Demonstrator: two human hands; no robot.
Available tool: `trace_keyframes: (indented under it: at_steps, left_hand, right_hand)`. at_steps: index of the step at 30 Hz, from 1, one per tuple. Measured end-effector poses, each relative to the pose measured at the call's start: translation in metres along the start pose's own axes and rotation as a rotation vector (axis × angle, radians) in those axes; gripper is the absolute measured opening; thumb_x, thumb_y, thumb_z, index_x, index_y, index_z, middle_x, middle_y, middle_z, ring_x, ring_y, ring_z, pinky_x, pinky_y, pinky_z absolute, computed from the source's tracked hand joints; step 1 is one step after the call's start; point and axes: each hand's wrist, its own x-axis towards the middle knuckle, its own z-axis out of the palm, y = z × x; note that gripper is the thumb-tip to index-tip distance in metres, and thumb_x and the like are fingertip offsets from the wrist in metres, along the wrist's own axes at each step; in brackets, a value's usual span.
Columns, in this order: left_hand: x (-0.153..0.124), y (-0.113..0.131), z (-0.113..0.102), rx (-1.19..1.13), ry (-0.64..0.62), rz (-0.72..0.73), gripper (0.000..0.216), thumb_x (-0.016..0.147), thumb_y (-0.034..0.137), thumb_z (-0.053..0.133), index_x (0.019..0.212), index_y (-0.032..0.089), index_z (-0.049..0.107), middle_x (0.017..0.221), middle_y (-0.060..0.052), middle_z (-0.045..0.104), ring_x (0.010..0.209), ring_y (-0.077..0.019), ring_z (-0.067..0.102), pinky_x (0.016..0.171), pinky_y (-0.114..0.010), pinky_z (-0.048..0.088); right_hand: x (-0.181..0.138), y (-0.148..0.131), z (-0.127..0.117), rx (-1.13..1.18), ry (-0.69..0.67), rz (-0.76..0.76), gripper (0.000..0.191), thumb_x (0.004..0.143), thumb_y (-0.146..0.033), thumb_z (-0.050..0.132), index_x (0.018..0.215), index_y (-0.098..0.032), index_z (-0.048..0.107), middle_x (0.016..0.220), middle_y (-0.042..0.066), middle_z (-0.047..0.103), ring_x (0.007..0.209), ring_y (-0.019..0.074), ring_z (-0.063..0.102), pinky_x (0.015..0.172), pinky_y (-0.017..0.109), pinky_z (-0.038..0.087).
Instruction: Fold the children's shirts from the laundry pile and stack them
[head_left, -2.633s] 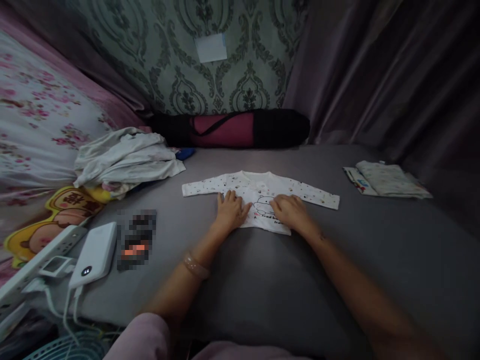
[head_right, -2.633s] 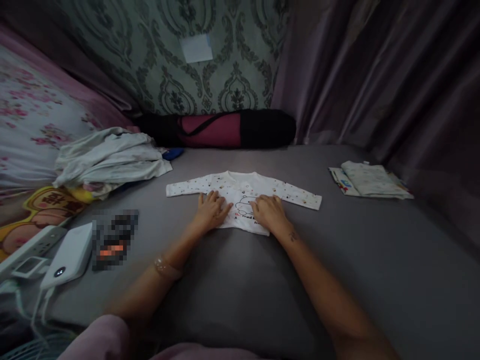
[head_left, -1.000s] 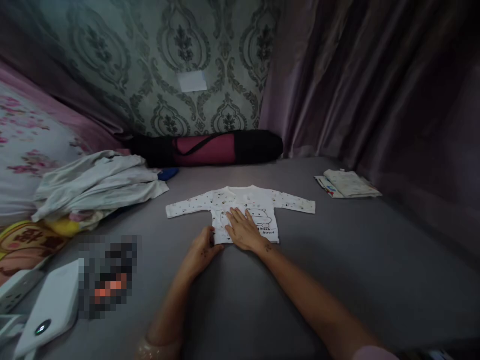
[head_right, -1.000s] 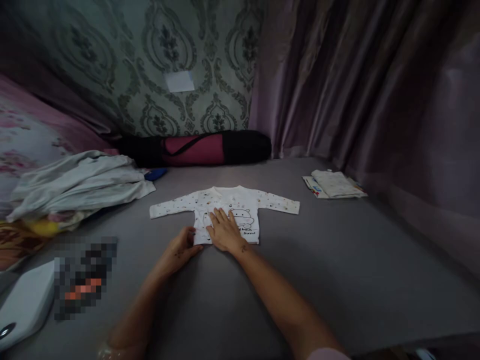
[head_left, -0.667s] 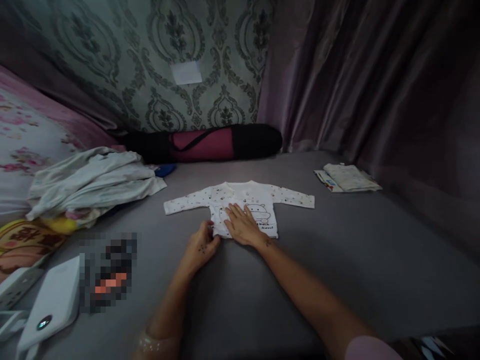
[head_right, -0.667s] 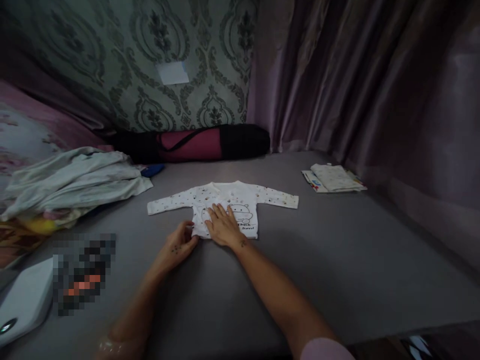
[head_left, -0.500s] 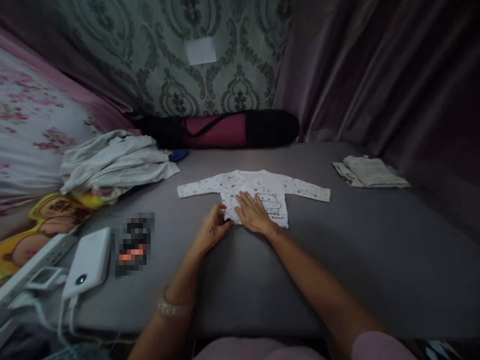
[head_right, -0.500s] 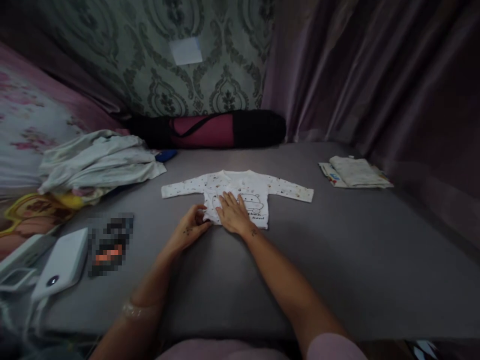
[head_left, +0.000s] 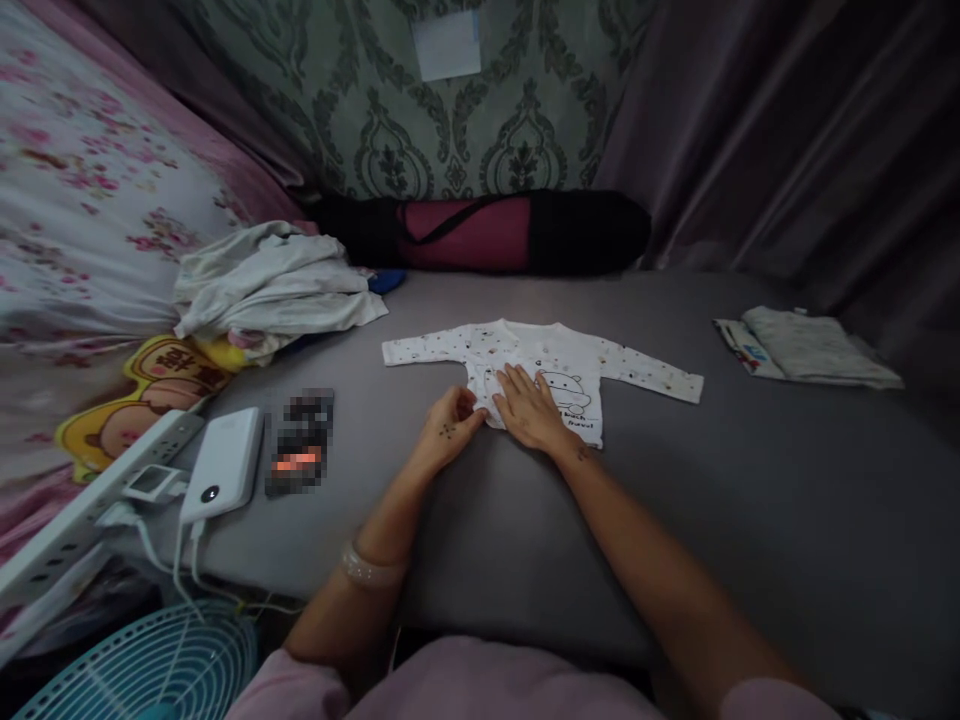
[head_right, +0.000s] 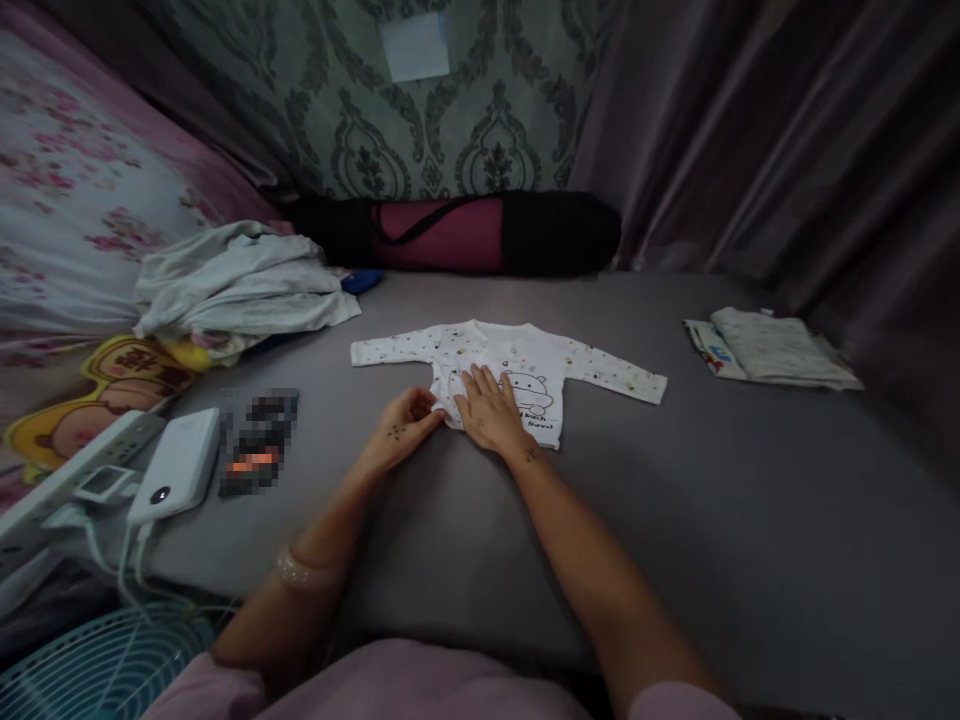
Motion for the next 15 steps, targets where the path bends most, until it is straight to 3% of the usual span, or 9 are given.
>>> trace_keyframes:
  at_steps: [6,15]
  left_hand:
    - [0.001,0.006,0.005,0.053,0.062,-0.084,0.010,0.074,0.023,0.058,0.082,0.017,0.056,0.069,0.002,0.057,0.062,-0.0108,0.052,0.060,-0.023,0.042]
    - [-0.008,0.010,0.012,0.385,0.124,-0.112,0.014,0.079,0.026,0.055,0.092,0.020,0.056,0.073,0.000,0.061,0.066,-0.0152,0.055,0.062,-0.026,0.038]
  right_hand:
    - [0.001,-0.001,0.001,-0.021,-0.010,0.007,0.060,0.099,-0.042,0.018,0.150,-0.012,0.031,0.158,0.009,0.023,0.147,0.0229,0.015,0.119,0.046,0.006]
    - [0.004,-0.001,0.003,-0.043,-0.005,0.004,0.060,0.099,-0.042,0.019,0.152,-0.014,0.026,0.159,0.009,0.023,0.147,0.0240,0.016,0.118,0.048,0.008]
